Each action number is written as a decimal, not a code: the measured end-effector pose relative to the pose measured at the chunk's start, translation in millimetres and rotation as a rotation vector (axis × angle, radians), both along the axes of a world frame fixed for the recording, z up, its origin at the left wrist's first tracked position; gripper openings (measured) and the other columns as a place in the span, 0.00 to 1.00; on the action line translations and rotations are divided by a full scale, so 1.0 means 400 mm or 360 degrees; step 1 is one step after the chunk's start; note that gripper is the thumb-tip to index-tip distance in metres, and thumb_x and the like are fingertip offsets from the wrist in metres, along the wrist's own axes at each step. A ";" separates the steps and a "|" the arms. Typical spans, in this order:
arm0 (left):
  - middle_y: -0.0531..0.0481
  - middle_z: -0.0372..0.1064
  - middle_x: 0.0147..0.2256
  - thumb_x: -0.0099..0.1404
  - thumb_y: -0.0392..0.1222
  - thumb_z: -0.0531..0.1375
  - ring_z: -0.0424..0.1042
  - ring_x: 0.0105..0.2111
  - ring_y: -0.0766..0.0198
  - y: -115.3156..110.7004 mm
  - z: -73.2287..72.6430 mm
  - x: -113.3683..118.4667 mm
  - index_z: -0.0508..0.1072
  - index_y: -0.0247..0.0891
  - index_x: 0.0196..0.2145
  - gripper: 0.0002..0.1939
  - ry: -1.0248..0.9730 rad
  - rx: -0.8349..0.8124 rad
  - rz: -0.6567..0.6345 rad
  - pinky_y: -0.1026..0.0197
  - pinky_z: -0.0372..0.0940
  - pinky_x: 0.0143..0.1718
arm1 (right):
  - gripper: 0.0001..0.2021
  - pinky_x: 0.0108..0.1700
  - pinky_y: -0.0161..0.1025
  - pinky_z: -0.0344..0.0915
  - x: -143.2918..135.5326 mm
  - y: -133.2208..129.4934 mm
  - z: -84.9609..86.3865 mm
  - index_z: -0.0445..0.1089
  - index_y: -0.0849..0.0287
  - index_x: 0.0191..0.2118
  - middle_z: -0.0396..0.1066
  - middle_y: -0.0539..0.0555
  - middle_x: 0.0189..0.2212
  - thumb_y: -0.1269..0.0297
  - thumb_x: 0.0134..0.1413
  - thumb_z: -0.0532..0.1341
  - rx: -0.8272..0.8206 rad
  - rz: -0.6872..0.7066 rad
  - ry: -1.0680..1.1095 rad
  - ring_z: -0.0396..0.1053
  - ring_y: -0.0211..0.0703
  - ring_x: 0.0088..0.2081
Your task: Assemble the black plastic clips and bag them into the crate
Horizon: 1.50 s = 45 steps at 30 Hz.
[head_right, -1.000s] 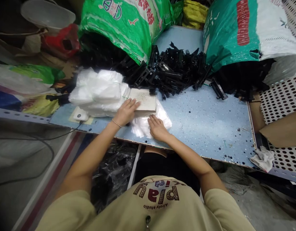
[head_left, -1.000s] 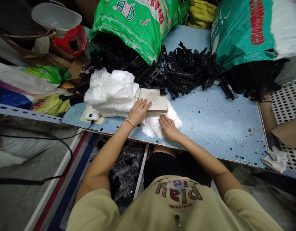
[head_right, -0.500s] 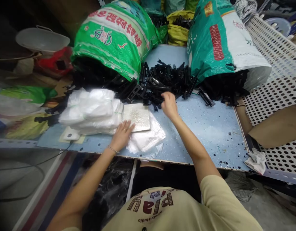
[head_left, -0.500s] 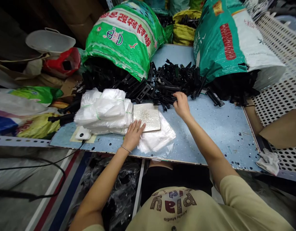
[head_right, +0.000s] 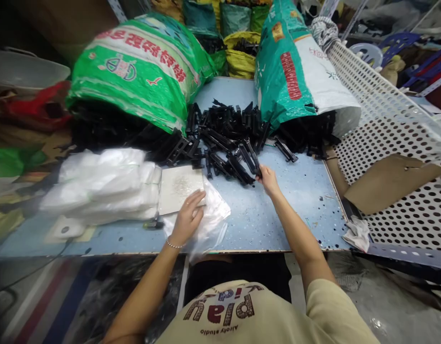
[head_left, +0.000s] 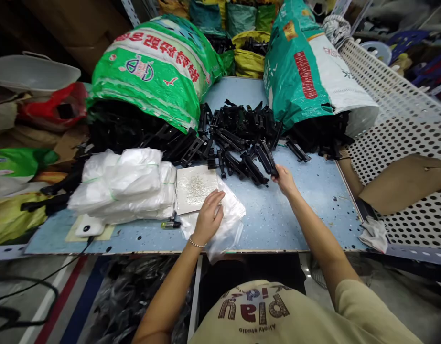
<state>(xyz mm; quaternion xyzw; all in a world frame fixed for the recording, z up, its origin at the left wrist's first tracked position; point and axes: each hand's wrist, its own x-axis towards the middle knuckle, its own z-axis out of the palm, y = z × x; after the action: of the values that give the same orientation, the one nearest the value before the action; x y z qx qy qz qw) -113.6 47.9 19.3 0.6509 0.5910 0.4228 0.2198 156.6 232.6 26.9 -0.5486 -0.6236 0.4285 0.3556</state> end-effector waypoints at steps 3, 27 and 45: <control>0.37 0.65 0.65 0.70 0.56 0.60 0.63 0.67 0.49 0.065 0.028 0.133 0.63 0.43 0.66 0.31 -0.0740 -0.0273 -0.0236 0.42 0.60 0.67 | 0.31 0.20 0.34 0.54 0.008 -0.171 -0.007 0.65 0.56 0.39 0.72 0.55 0.27 0.29 0.59 0.49 -0.0393 0.0166 0.0487 0.58 0.36 0.20; 0.52 0.72 0.29 0.53 0.55 0.72 0.69 0.25 0.69 0.008 0.101 0.323 0.73 0.37 0.37 0.22 -0.1827 -0.0754 -0.0045 0.66 0.65 0.26 | 0.34 0.39 0.41 0.62 0.040 -0.359 0.069 0.66 0.56 0.32 0.67 0.53 0.29 0.32 0.68 0.38 0.0352 0.0612 -0.0226 0.65 0.44 0.33; 0.48 0.71 0.40 0.60 0.60 0.67 0.72 0.38 0.60 -0.012 0.113 0.327 0.73 0.40 0.43 0.23 -0.1402 -0.0337 0.0063 0.58 0.68 0.39 | 0.33 0.27 0.38 0.58 0.043 -0.442 0.070 0.61 0.54 0.28 0.58 0.48 0.20 0.35 0.69 0.36 -0.0205 0.0978 -0.0135 0.57 0.40 0.23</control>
<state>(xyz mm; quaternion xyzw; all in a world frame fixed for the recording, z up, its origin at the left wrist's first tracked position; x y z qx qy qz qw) 17.4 43.1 64.6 0.3714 0.4933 0.6008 0.5077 173.8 55.8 55.0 -0.3734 -0.7461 0.5311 0.1478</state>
